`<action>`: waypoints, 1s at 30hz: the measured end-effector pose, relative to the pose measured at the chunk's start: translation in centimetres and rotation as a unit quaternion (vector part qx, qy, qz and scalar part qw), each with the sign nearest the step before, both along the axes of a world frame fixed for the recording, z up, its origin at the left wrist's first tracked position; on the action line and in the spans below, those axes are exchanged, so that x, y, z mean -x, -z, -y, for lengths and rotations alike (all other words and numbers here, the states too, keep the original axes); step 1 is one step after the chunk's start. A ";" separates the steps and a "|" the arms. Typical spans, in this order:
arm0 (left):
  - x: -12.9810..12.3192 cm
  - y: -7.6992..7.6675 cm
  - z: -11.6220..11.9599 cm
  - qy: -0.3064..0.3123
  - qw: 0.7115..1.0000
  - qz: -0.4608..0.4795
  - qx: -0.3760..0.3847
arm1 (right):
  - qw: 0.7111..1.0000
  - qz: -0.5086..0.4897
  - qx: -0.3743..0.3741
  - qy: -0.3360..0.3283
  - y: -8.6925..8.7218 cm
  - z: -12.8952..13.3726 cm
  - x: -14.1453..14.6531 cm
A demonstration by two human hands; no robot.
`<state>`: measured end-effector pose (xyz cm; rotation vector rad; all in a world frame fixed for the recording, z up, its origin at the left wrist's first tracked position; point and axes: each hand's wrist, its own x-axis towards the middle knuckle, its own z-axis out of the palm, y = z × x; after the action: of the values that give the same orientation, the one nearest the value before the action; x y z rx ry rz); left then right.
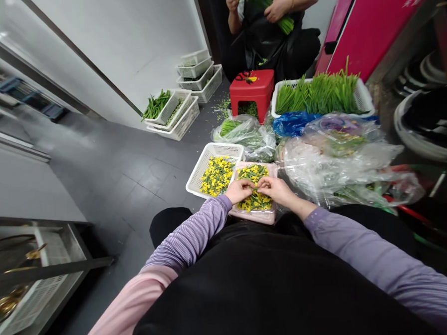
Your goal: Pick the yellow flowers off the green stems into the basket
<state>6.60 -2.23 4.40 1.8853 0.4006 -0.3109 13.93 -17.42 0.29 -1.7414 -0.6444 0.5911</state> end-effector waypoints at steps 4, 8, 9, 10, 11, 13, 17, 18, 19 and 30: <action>-0.3 -0.1 -0.1 0.069 0.987 0.075 -0.123 | 1.000 0.009 0.003 0.001 -0.3 -0.1 0.1; -0.6 -0.1 -0.4 0.106 0.970 0.099 -0.196 | 1.000 -0.012 0.004 -0.007 -0.9 -0.1 0.0; -0.7 -0.1 -0.4 0.115 0.966 0.110 -0.204 | 0.999 -0.027 0.004 -0.017 -1.0 0.0 -0.1; -0.7 -0.2 -0.4 0.124 0.963 0.121 -0.207 | 0.998 -0.048 0.002 -0.032 -1.2 0.0 -0.3; -0.7 -0.2 -0.5 0.131 0.962 0.126 -0.205 | 0.996 -0.072 -0.001 -0.051 -1.4 0.1 -0.5; -0.7 -0.2 -0.5 0.134 0.969 0.109 -0.179 | 0.988 -0.126 -0.017 -0.082 -1.6 0.3 -1.0; -0.4 -0.3 -0.6 0.085 0.995 0.022 -0.042 | 0.971 -0.232 -0.041 -0.024 -1.6 0.8 -1.8; -0.4 -0.4 -0.5 0.072 0.997 0.011 0.001 | 0.963 -0.266 -0.040 0.000 -1.6 0.9 -1.7; -0.3 -0.4 -0.4 0.066 0.997 0.005 0.040 | 0.952 -0.302 -0.037 0.013 -1.7 0.9 -1.6; -0.7 -0.1 0.2 -0.016 0.988 0.001 0.154 | 0.935 -0.346 -0.076 -0.002 -1.2 0.7 -0.4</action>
<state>7.33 -2.46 4.53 1.5747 0.3583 -0.3300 14.35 -18.08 1.51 -1.2627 -0.1850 1.0597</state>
